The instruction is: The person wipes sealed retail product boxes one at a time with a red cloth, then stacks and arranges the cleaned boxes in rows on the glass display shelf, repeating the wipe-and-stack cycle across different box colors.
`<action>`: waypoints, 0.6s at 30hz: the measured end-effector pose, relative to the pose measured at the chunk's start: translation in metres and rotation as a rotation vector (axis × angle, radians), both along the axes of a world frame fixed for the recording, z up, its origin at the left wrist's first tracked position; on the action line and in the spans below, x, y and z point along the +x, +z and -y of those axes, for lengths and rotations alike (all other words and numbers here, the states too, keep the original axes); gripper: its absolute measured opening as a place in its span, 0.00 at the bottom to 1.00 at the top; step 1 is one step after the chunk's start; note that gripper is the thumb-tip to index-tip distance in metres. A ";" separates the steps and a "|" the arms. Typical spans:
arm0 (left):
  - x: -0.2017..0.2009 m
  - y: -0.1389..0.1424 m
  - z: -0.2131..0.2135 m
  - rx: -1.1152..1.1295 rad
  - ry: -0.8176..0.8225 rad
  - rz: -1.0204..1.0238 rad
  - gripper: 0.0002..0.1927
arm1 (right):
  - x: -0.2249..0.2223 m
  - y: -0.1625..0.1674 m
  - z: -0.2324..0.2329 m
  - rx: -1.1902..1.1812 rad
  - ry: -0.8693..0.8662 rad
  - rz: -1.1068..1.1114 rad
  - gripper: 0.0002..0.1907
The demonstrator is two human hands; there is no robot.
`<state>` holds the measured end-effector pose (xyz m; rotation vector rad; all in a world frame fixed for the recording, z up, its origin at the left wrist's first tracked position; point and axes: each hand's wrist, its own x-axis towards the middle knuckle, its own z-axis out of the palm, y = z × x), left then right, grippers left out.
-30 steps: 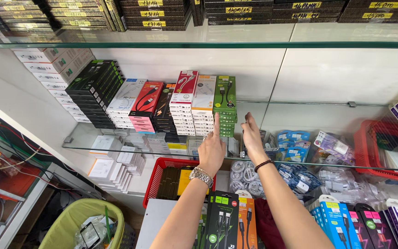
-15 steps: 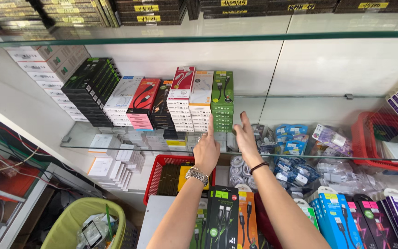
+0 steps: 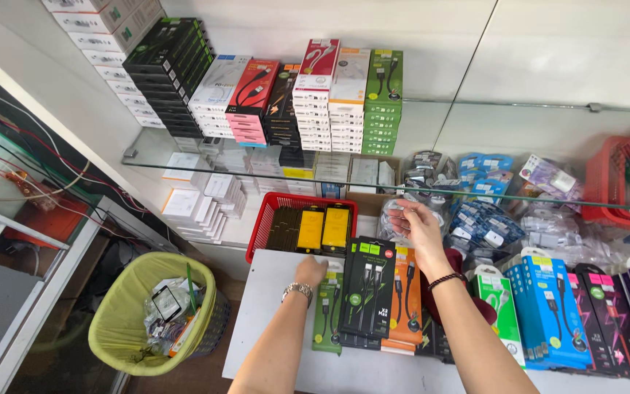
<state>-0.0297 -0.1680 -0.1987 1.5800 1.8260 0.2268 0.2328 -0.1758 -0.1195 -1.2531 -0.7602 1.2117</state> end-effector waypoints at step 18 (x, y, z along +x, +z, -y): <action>-0.008 0.049 -0.001 0.178 0.407 0.592 0.37 | 0.067 -0.055 0.128 -0.313 0.120 1.229 0.39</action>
